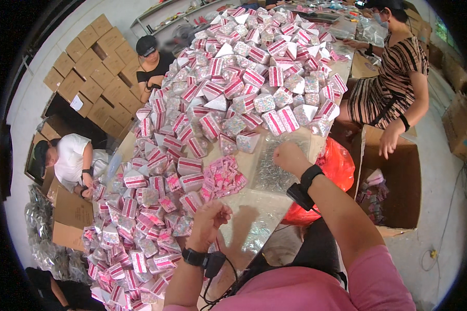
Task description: Packing small pink items into clear bags and then placing them into cardboard boxes in an assembly line factory setting.
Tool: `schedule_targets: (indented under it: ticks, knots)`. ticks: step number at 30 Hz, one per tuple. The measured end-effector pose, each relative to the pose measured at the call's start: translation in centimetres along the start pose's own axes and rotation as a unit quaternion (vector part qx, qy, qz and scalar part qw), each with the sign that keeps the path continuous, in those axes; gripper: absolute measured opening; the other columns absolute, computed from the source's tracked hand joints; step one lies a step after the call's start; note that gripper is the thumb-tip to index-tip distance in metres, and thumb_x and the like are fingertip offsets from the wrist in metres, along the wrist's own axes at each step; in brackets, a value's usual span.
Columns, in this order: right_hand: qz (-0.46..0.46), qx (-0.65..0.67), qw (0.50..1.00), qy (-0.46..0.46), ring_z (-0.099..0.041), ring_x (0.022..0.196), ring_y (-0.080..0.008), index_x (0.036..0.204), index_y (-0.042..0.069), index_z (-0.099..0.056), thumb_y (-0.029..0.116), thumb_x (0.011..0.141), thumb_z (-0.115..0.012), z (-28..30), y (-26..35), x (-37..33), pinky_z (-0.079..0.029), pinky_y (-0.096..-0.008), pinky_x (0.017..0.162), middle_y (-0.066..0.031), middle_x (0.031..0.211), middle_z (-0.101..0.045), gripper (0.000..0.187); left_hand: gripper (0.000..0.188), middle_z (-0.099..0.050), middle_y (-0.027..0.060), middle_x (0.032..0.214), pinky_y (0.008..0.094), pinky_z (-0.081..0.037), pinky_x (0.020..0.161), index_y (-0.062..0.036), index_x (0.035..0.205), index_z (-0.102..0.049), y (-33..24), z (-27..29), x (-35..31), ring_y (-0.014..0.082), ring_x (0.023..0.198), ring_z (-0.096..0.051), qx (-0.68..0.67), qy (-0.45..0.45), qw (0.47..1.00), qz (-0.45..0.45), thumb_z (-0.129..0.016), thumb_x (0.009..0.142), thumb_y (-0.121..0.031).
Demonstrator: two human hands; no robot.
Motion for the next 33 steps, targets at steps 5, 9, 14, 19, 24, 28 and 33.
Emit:
schedule_targets:
  ticks: [5,9,14,19,24,28,33]
  knots:
    - [0.14,-0.235,0.961,0.05,-0.063,0.075,-0.0338,0.078,0.006,-0.066,0.007,0.07,-0.055,-1.2,2.9,-1.5,-0.051,-0.0424,0.07,-0.014,0.082,-0.064,0.014,0.017,-0.064,0.0057,0.08,0.0219,-0.044,0.06,-0.0061,0.082,-0.06,0.3,-0.7,-0.4,0.0108,0.066,-0.057,0.03,0.007,1.0,0.001,-0.057,0.089,-0.021]
    - [0.12,-0.15,0.98,0.059,-0.062,0.07,-0.0332,0.077,0.004,-0.066,0.009,0.07,-0.056,-0.8,2.0,-0.5,-0.05,-0.0423,0.065,-0.0157,0.075,-0.063,0.014,0.016,-0.064,0.0043,0.081,0.0219,-0.043,0.061,-0.0062,0.083,-0.061,0.7,-1.1,-0.4,0.0097,0.067,-0.056,0.036,0.02,0.999,0.0,-0.058,0.089,-0.021]
    - [0.047,0.137,0.989,0.012,-0.059,0.057,-0.0244,0.07,0.002,-0.063,0.012,0.071,-0.058,1.0,1.4,-0.3,-0.045,-0.0349,0.051,-0.0126,0.062,-0.062,0.011,0.016,-0.064,0.003,0.081,0.0219,-0.043,0.061,-0.0059,0.083,-0.063,0.8,-1.1,-0.6,0.0087,0.067,-0.056,0.046,0.006,0.999,0.005,-0.059,0.088,-0.021]
    - [-0.179,0.428,0.886,0.017,-0.055,0.052,-0.0123,0.075,0.004,-0.06,0.011,0.079,-0.059,-0.6,-1.9,-1.6,-0.042,-0.027,0.046,-0.0042,0.063,-0.06,0.008,0.015,-0.064,0.0015,0.079,0.022,-0.042,0.06,-0.0058,0.083,-0.064,1.1,-0.8,-0.6,0.0078,0.066,-0.055,0.057,0.008,0.998,0.0,-0.06,0.087,-0.02]
    - [-0.257,0.618,0.743,0.011,-0.051,0.051,-0.0099,0.086,0.005,-0.057,0.009,0.083,-0.06,-3.2,-3.2,-3.4,-0.041,-0.0244,0.045,-0.0034,0.067,-0.06,0.005,0.014,-0.063,0.001,0.078,0.0219,-0.042,0.059,-0.0057,0.083,-0.063,1.3,-0.7,-1.0,0.0076,0.064,-0.055,0.046,0.007,0.999,0.012,-0.06,0.087,-0.019]
    - [-0.271,0.693,0.669,-0.003,-0.049,0.052,-0.0094,0.087,0.006,-0.057,0.01,0.083,-0.061,-3.8,-3.2,-4.2,-0.04,-0.0242,0.046,-0.0026,0.067,-0.058,0.006,0.015,-0.063,0.0013,0.078,0.0216,-0.042,0.059,-0.0056,0.082,-0.063,1.4,-0.8,-1.0,0.0077,0.063,-0.055,0.031,0.011,0.999,0.01,-0.061,0.086,-0.02]
    - [-0.256,0.611,0.749,-0.008,-0.048,0.057,-0.0094,0.087,0.006,-0.058,0.011,0.084,-0.061,-2.7,-2.9,-4.2,-0.037,-0.0239,0.05,-0.0008,0.067,-0.054,0.006,0.016,-0.063,0.0015,0.077,0.0217,-0.042,0.059,-0.0052,0.082,-0.063,1.2,-1.1,-1.1,0.0083,0.063,-0.055,0.023,0.014,1.0,0.0,-0.063,0.086,-0.021]
Point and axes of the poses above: each hand's wrist, its own x-axis towards the middle knuckle, its own z-axis out of the back of the hand, y = z × x, the point moved 8 cm from there along x, towards the middle knuckle
